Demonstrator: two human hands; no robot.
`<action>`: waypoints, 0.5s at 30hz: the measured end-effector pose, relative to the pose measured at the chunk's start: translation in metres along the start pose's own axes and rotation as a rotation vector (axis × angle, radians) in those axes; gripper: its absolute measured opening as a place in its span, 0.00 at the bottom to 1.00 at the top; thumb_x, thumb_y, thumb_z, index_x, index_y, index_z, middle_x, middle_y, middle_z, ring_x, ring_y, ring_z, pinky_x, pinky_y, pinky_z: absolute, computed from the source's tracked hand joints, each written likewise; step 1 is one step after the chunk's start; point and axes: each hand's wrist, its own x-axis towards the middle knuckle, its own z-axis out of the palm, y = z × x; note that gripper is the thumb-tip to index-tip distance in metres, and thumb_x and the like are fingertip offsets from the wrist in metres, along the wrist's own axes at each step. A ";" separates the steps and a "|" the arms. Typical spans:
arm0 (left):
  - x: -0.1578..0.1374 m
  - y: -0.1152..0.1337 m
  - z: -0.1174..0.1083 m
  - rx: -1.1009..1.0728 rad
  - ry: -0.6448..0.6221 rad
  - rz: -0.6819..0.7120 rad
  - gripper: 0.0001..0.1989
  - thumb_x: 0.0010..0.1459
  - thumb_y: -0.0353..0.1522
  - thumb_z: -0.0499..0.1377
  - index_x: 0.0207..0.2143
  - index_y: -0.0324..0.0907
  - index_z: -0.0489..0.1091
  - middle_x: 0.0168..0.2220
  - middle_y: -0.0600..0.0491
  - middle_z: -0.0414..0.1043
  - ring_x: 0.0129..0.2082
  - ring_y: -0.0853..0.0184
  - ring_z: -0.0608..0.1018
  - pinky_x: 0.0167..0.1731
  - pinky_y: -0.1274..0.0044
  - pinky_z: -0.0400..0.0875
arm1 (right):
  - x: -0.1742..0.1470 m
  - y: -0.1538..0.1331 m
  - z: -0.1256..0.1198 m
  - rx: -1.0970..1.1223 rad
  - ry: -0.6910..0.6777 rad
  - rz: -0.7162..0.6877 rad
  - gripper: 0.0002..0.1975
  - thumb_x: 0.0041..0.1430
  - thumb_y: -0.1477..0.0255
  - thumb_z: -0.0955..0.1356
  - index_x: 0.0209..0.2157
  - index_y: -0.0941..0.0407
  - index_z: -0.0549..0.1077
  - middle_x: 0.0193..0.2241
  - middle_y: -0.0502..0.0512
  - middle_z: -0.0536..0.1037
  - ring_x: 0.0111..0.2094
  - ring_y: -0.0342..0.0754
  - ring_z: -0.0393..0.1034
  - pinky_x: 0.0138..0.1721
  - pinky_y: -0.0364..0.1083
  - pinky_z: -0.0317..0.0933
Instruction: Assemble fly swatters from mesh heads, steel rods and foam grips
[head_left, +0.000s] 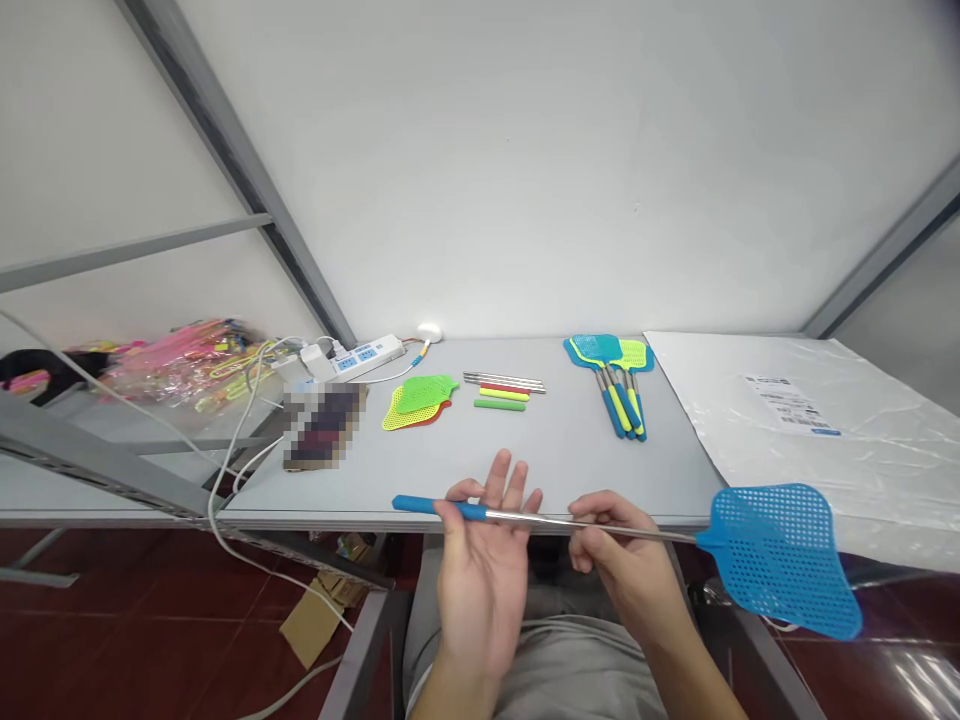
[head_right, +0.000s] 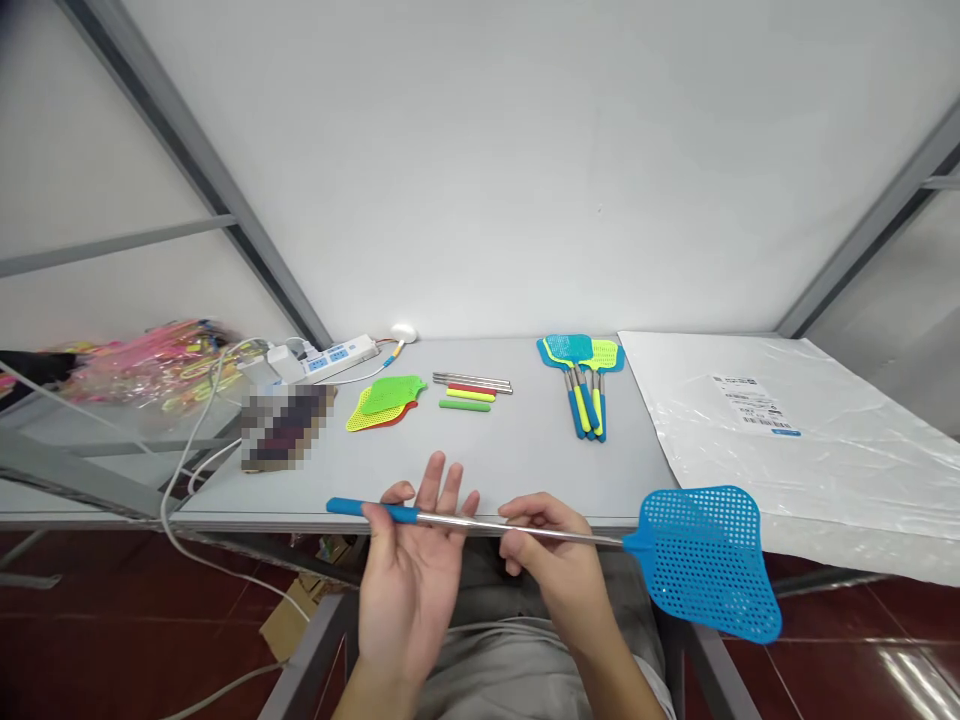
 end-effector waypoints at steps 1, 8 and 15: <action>0.002 0.006 -0.001 -0.002 0.006 0.027 0.15 0.64 0.47 0.50 0.35 0.47 0.69 0.58 0.51 0.68 0.58 0.57 0.69 0.54 0.60 0.67 | 0.000 -0.001 -0.005 0.080 0.016 -0.012 0.12 0.53 0.61 0.72 0.35 0.54 0.76 0.18 0.47 0.69 0.19 0.41 0.61 0.23 0.43 0.57; 0.017 0.037 -0.012 0.018 0.069 0.073 0.08 0.64 0.33 0.54 0.32 0.43 0.70 0.46 0.50 0.76 0.52 0.60 0.75 0.56 0.62 0.65 | 0.004 -0.018 -0.032 0.310 0.270 -0.073 0.20 0.60 0.51 0.63 0.38 0.53 0.75 0.17 0.46 0.61 0.18 0.41 0.54 0.21 0.42 0.56; 0.030 0.053 -0.022 0.092 0.186 0.214 0.04 0.59 0.32 0.58 0.30 0.42 0.69 0.31 0.56 0.76 0.39 0.64 0.80 0.54 0.58 0.67 | 0.011 -0.032 -0.048 0.233 0.439 -0.205 0.21 0.62 0.56 0.61 0.42 0.55 0.77 0.25 0.51 0.67 0.26 0.44 0.61 0.26 0.44 0.60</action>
